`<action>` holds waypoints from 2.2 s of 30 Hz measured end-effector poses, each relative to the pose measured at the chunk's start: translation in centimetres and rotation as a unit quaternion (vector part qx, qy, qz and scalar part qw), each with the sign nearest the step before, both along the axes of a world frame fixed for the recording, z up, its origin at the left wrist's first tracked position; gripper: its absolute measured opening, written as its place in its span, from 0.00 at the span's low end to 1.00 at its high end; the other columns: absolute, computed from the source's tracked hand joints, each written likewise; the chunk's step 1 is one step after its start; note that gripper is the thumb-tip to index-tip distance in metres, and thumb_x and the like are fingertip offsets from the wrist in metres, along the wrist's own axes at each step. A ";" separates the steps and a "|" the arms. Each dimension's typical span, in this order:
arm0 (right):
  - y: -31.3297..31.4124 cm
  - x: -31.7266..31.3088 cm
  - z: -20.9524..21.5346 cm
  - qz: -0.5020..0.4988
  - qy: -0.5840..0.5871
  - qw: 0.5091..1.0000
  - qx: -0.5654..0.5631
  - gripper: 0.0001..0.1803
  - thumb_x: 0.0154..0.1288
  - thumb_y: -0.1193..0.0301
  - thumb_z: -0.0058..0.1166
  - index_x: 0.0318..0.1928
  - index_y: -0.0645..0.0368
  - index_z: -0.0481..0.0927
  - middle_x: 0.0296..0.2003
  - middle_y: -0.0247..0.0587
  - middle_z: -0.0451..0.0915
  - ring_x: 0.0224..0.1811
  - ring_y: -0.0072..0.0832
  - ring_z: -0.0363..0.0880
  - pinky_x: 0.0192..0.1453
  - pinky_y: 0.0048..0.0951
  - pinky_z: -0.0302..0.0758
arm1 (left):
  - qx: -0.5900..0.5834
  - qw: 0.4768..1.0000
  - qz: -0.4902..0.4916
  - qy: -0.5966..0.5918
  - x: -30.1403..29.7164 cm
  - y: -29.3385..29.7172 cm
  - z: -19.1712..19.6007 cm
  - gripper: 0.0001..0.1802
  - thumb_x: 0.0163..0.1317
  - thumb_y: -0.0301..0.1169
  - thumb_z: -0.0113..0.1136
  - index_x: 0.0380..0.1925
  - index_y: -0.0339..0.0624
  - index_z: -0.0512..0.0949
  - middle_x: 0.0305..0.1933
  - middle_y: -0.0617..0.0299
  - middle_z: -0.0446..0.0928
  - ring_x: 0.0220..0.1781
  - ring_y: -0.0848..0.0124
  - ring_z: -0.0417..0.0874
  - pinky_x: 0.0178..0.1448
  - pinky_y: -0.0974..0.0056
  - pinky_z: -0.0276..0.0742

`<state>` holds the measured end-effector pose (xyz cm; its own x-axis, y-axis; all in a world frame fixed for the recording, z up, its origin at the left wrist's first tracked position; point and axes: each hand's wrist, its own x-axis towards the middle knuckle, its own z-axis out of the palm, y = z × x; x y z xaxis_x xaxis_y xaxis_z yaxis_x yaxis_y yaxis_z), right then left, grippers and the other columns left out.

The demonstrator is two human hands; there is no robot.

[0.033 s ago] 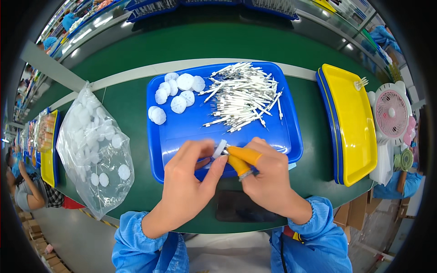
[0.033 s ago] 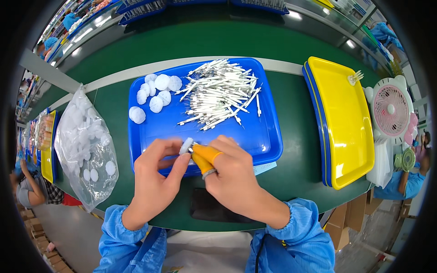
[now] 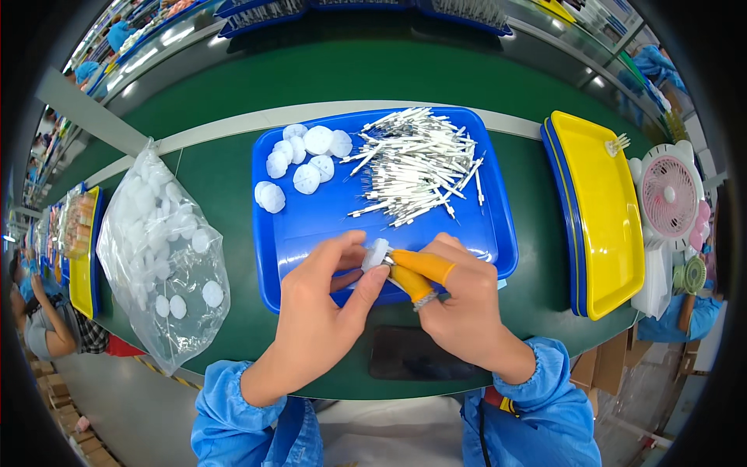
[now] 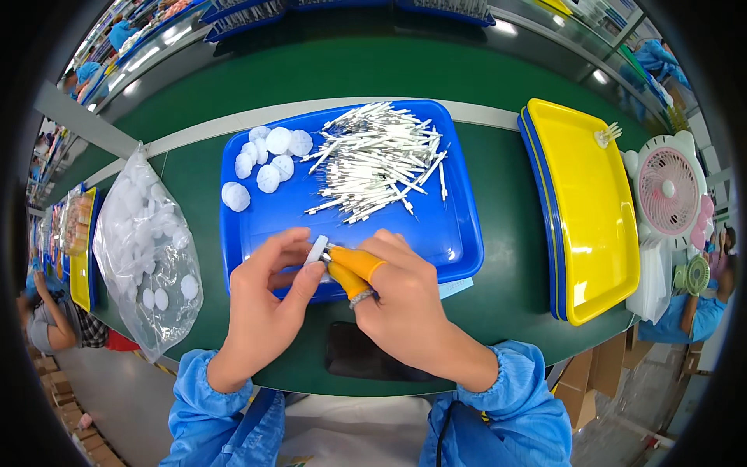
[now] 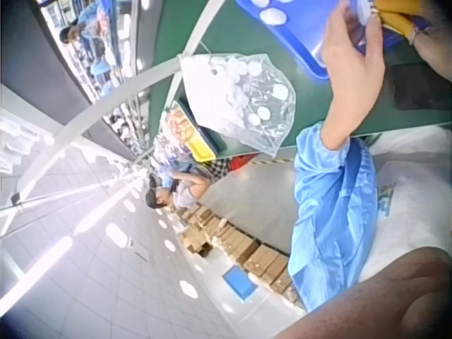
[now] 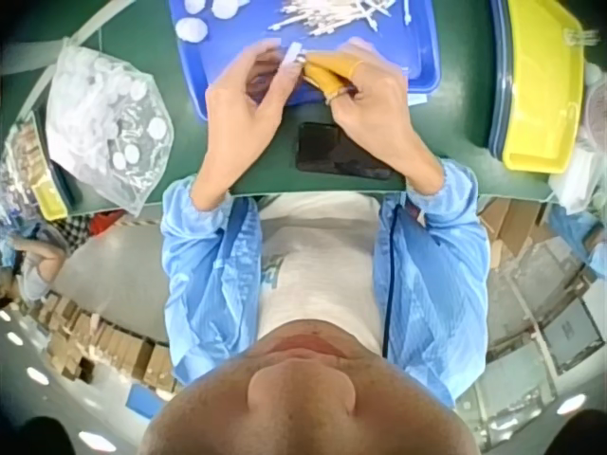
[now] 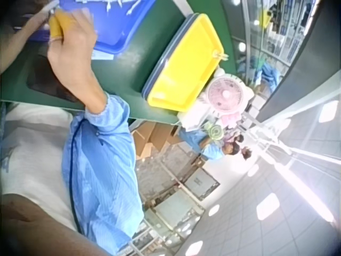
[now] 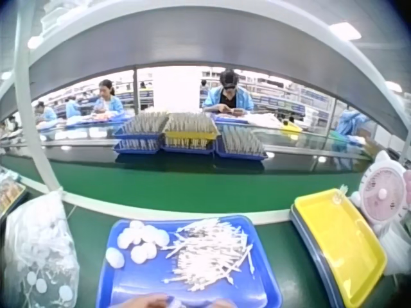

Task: The person inserts white plastic sticks into small white circular discs using a yellow tool. They pick up a disc and a stick, use the tool to push the stick into the disc, and then place the assembled unit into a yellow tray. This process is repeated continuously throughout the video.

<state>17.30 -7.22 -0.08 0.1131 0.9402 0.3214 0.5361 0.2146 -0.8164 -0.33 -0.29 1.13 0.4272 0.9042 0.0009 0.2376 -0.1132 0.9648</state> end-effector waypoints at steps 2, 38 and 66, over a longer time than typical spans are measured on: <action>0.0 0.2 0.6 0.004 0.014 1.000 0.024 0.27 0.42 0.89 0.61 0.48 0.65 0.90 0.41 0.45 0.82 0.38 0.43 0.75 0.40 0.38 0.74 | -0.022 0.999 -0.030 -0.039 -0.4 0.3 -0.3 0.19 0.69 0.21 0.70 0.58 0.31 0.80 0.45 0.53 0.84 0.57 0.58 0.91 0.60 0.56 0.91; -0.5 1.0 2.1 0.022 -0.093 0.992 0.085 0.31 0.33 0.87 0.61 0.47 0.68 0.91 0.49 0.45 0.81 0.41 0.41 0.70 0.37 0.34 0.70 | 0.028 0.993 -0.093 -0.063 -0.8 0.4 0.0 0.32 0.59 0.09 0.69 0.65 0.31 0.75 0.59 0.55 0.75 0.65 0.60 0.87 0.67 0.60 0.88; -0.5 1.4 1.9 0.018 -0.122 0.990 0.073 0.29 0.36 0.88 0.60 0.47 0.69 0.91 0.49 0.45 0.81 0.41 0.41 0.70 0.37 0.35 0.71 | 0.072 0.991 -0.108 -0.034 -0.7 0.2 -0.1 0.32 0.58 0.13 0.73 0.64 0.35 0.78 0.58 0.54 0.79 0.61 0.61 0.89 0.64 0.59 0.90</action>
